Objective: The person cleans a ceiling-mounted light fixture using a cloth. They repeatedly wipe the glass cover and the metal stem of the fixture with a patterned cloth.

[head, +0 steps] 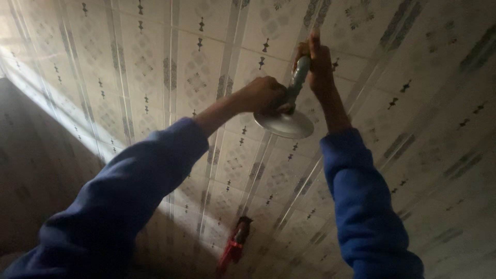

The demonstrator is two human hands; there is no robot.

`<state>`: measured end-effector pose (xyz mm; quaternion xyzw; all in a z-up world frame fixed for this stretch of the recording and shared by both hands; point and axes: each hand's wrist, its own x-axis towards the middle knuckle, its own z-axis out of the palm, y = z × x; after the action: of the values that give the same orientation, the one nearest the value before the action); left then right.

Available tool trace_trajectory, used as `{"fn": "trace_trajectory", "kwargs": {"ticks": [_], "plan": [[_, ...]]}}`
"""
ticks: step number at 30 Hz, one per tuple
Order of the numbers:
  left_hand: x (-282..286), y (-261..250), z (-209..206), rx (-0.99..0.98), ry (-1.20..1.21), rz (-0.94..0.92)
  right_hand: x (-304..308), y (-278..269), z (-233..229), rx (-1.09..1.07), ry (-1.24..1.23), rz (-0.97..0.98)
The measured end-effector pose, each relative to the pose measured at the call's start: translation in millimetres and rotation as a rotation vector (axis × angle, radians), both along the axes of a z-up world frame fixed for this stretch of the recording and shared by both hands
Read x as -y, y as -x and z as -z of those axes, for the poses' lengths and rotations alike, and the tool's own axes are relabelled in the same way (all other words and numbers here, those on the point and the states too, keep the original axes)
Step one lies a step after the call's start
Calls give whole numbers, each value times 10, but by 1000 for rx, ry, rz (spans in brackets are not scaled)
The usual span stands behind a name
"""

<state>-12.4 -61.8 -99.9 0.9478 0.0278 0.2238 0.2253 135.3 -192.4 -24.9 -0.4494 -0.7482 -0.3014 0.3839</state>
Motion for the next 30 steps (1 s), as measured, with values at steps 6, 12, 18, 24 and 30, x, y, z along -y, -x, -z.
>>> {"fn": "trace_trajectory", "kwargs": {"ticks": [6,12,18,24,30], "plan": [[259,301,21,262,-605,-27,4,-24,65,-293,125,-158],[708,1083,122,512,-459,21,-17,-34,104,-396,120,-174],[1355,1266,114,335,-216,-184,-3,27,108,-460,114,-178],[1450,1231,254,672,-388,3,-53,-159,165,-394,107,-188],[1218,1016,-2,874,-233,-3,266,77,197,-296,4,-139]]}}
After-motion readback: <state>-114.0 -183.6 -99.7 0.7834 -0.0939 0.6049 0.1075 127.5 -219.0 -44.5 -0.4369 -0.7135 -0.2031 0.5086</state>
